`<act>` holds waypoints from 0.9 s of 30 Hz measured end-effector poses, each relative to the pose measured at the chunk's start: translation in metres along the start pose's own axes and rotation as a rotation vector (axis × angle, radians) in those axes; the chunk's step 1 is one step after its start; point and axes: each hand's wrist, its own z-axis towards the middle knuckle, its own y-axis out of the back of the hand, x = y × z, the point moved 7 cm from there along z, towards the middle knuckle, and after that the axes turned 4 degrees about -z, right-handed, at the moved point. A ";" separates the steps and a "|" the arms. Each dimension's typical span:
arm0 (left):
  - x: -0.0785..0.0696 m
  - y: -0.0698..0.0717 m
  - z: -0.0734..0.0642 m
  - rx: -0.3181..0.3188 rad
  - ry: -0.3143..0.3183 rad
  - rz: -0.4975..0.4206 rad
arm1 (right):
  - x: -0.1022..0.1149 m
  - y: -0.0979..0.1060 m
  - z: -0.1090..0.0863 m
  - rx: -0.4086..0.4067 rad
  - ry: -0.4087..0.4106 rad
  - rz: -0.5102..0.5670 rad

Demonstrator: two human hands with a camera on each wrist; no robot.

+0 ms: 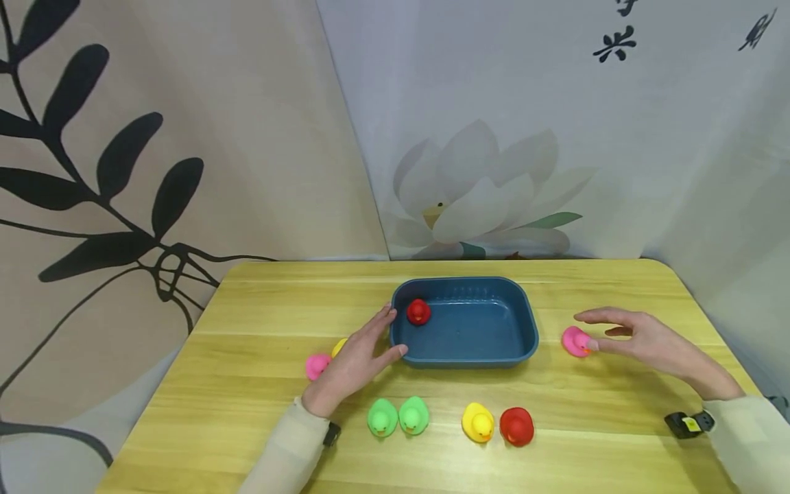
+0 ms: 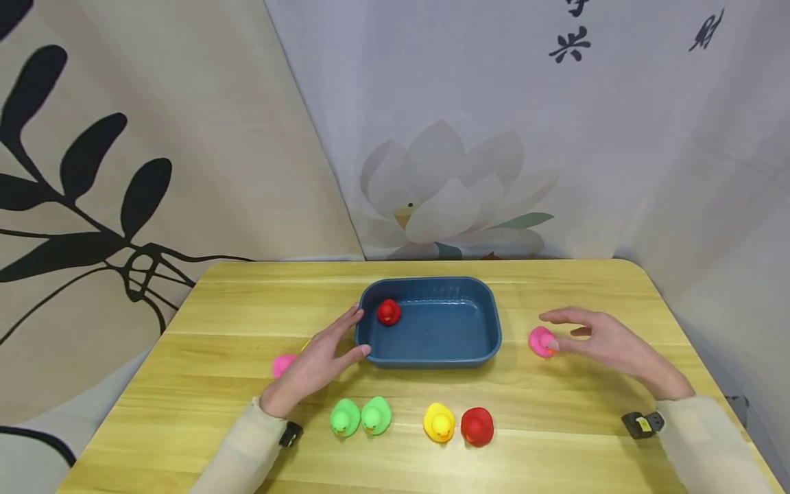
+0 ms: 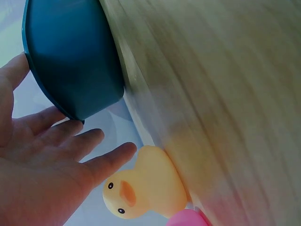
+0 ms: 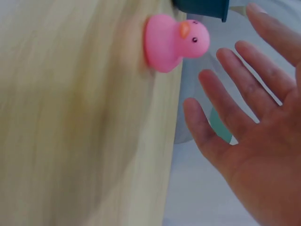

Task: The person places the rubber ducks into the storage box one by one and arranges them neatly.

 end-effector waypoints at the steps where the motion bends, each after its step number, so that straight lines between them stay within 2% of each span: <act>1: 0.000 0.000 0.000 0.000 0.001 -0.001 | -0.002 -0.001 0.000 0.005 -0.007 0.004; 12: 0.001 -0.001 0.000 -0.003 0.008 -0.019 | -0.011 -0.012 0.004 0.059 0.009 0.101; 27: 0.001 0.000 -0.001 -0.001 -0.008 -0.009 | -0.013 -0.016 0.004 0.031 -0.002 0.095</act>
